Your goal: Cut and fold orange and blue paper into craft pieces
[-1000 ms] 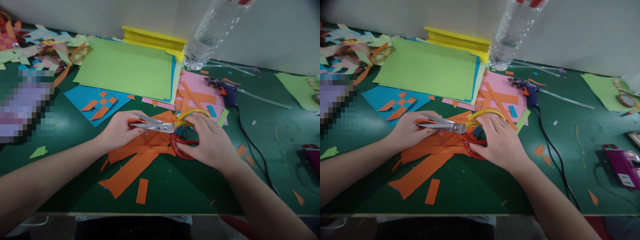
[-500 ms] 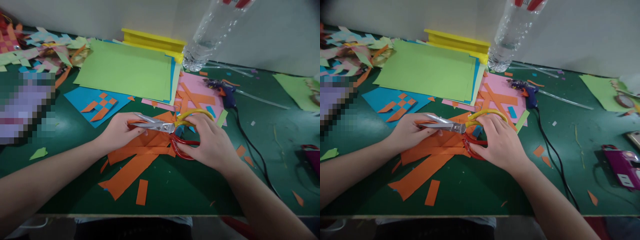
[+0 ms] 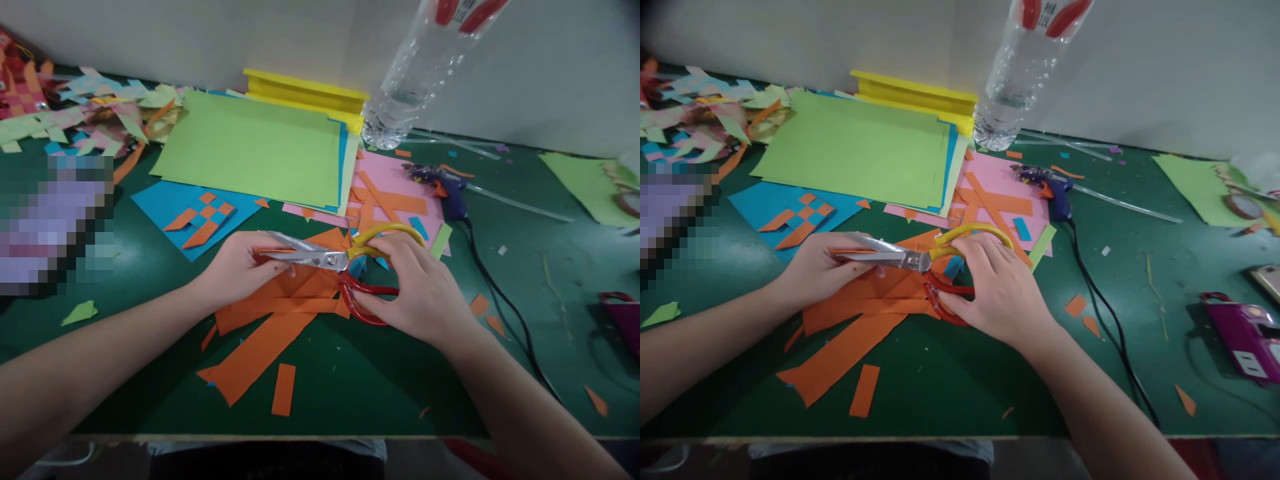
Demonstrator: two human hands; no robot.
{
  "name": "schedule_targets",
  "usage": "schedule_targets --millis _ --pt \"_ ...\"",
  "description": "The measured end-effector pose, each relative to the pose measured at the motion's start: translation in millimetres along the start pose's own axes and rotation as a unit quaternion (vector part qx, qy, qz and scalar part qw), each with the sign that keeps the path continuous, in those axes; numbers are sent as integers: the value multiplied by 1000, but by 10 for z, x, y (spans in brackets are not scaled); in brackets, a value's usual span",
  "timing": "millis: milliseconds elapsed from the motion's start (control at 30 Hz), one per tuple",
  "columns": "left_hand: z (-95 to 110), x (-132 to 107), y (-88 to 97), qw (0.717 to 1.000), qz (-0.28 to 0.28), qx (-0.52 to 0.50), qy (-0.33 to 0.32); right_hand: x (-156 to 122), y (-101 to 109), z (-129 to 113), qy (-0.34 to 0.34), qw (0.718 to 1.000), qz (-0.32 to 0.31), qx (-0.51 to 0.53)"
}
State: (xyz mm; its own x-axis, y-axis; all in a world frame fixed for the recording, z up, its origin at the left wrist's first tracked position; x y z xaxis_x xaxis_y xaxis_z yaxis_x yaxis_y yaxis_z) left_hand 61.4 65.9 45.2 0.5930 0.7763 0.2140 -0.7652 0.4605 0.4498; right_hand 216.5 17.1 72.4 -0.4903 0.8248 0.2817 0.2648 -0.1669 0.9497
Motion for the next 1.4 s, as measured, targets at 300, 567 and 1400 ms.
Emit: schedule_targets --millis 300,567,1400 --pt "-37 4 -27 999 -12 -29 26 2 2 -2 5 1000 0 9" --pt "-48 -2 -33 999 -17 -43 16 13 28 -4 3 1000 1 30" --pt "-46 -2 -89 998 -44 -53 9 14 47 -46 20 999 6 36"
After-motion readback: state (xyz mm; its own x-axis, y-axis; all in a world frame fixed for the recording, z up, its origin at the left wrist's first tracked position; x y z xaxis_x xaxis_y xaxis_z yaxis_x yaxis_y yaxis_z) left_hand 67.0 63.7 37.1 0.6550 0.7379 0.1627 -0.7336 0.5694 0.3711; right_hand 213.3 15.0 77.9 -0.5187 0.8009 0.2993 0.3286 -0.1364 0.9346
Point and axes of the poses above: each hand's wrist, its own x-axis towards the middle knuckle, its own y-axis out of the back of the hand, z = x × y, the point moved 10 cm from there along x, towards the middle knuckle, and after that the axes turned 5 degrees about -z, right-handed, at the moved point
